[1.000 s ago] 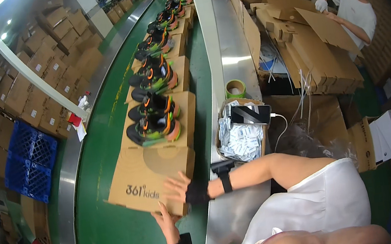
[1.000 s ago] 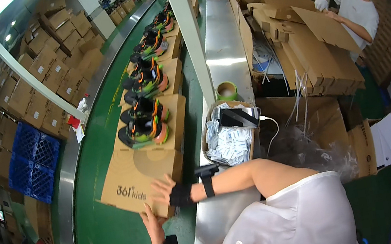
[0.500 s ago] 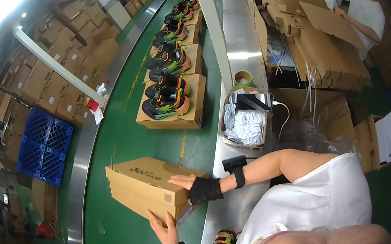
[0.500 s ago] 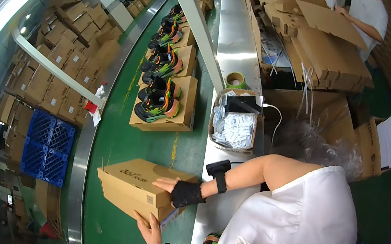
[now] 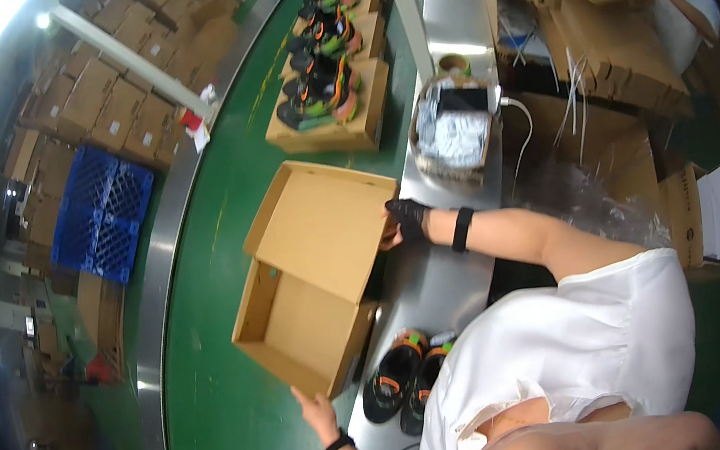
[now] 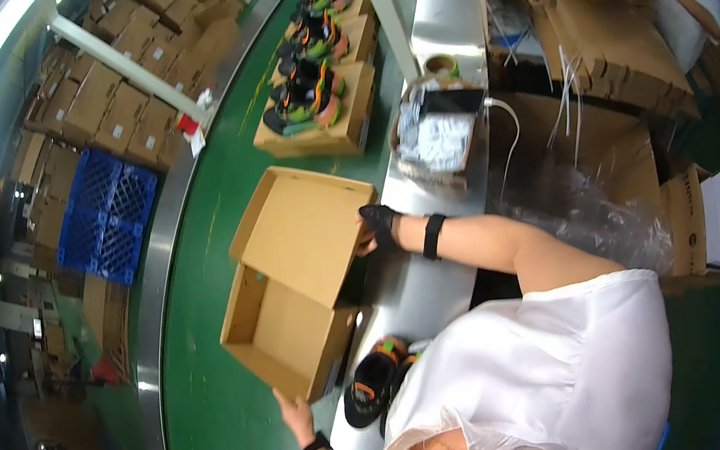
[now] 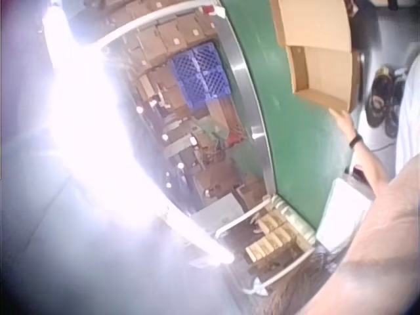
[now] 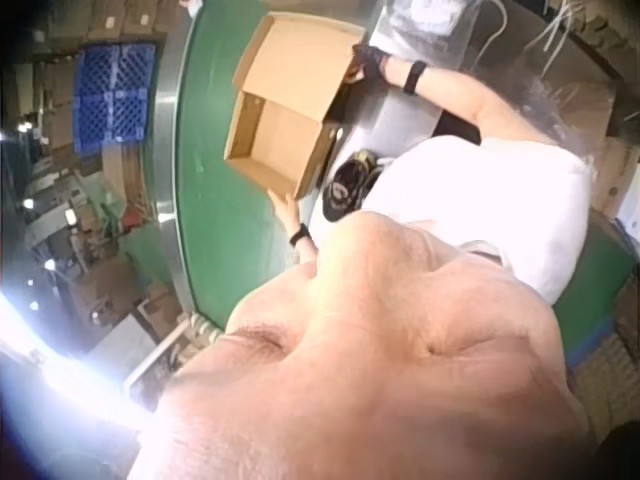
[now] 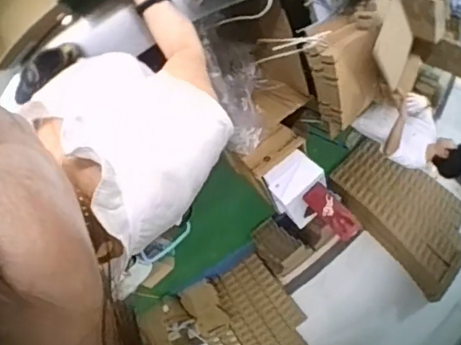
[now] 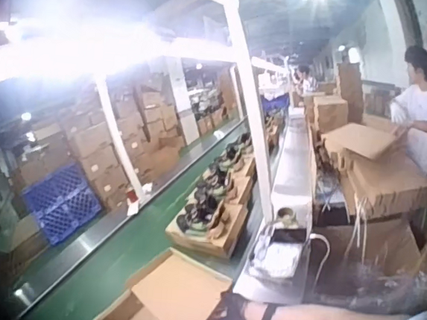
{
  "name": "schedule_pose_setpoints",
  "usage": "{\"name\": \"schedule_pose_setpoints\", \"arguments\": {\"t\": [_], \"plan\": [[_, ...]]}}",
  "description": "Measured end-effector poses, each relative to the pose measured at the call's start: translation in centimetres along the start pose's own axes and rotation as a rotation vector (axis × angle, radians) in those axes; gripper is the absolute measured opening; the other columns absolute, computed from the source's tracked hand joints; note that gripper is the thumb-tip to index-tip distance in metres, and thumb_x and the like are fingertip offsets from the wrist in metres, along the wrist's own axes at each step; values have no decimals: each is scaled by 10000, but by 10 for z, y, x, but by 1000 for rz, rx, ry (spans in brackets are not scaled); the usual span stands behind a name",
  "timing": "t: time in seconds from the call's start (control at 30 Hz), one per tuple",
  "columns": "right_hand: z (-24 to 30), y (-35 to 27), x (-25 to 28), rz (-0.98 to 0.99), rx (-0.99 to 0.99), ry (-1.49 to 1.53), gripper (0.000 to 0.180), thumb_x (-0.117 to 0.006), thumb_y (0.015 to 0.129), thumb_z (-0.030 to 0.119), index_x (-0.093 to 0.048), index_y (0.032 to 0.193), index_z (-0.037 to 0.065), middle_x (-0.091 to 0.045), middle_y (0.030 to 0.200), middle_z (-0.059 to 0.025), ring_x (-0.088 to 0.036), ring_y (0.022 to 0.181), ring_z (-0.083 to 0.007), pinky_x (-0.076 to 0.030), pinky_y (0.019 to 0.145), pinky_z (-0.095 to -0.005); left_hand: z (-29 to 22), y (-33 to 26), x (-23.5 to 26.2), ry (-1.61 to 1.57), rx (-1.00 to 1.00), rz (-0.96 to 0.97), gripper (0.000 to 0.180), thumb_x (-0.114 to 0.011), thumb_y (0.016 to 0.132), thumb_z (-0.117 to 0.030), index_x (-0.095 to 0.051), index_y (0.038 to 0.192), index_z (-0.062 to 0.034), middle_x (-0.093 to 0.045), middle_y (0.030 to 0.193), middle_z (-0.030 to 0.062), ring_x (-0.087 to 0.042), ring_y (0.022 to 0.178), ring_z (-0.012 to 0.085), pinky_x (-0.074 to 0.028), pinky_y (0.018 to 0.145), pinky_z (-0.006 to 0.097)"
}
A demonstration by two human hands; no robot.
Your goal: Packing pairs of shoes into cardboard boxes on a conveyor line.
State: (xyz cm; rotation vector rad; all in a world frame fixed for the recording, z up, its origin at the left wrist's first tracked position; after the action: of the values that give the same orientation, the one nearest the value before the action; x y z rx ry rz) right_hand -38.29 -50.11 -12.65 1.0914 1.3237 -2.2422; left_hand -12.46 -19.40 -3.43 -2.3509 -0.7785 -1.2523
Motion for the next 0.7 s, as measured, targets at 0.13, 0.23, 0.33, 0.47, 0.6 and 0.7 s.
{"name": "schedule_pose_setpoints", "arguments": {"t": [0.13, 0.23, 0.33, 0.47, 0.6, 0.7], "plan": [[-23, 27, 79, -269, -113, -259, 347, -605, 716, 201, -420, 995, 106, -484, 865, -116, -516, 847, -252, -392, 593, -385, 46, -4, -22, -154, 199, 45, 611, -428, 766, -69, -139, 1304, -44, -497, 999, 286, -519, 870, 383, -411, 739, 375], [-4, -41, 47, -221, 134, -441, 290, -650, 711, 295, -508, 869, 98, -527, 723, -45, -551, 679, -176, -399, 538, -308, 36, -15, -11, 88, -26, -44, 616, -468, 771, -96, -153, 1295, -26, -499, 986, 290, -515, 887, 383, -411, 744, 386], [52, -80, 39, -171, 558, -834, 200, -620, 728, 258, -568, 702, 67, -539, 583, -3, -543, 582, -113, -400, 516, -245, -17, -26, 7, 574, -353, -378, 639, -531, 763, -164, -187, 1279, -8, -511, 969, 285, -518, 889, 381, -412, 752, 387], [132, -120, 52, -353, 999, -1200, 122, -498, 763, 144, -589, 771, 62, -593, 711, -26, -562, 669, -111, -434, 568, -236, -77, -19, -17, 250, -586, -339, 569, -573, 752, -243, -337, 1204, 9, -523, 968, 271, -516, 906, 373, -404, 775, 381], [191, -128, 77, -801, 1296, -1462, 143, -481, 749, 171, -592, 767, 83, -582, 690, -67, -556, 696, -212, -408, 722, -342, -53, 9, -79, -213, -118, 166, 360, -616, 721, -338, -616, 761, 20, -605, 669, 163, -586, 589, 232, -449, 580, 312], [206, -96, 103, -912, 1250, -1565, 149, -469, 733, 169, -596, 736, 92, -588, 710, -83, -552, 711, -234, -388, 745, -355, -36, 10, -79, -134, -68, 234, 369, -646, 700, -335, -617, 683, 33, -604, 615, 110, -549, 576, 117, -435, 547, 272]]}}
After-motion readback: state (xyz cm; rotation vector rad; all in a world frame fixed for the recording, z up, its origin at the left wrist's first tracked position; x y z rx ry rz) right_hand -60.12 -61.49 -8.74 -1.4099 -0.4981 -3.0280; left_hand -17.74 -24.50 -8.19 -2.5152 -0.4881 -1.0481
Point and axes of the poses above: each hand's wrist, its own y-axis towards the middle knuckle, its own x-axis out of the back of the hand, z = x × y, the point moved 7 cm from there along y, towards the middle knuckle
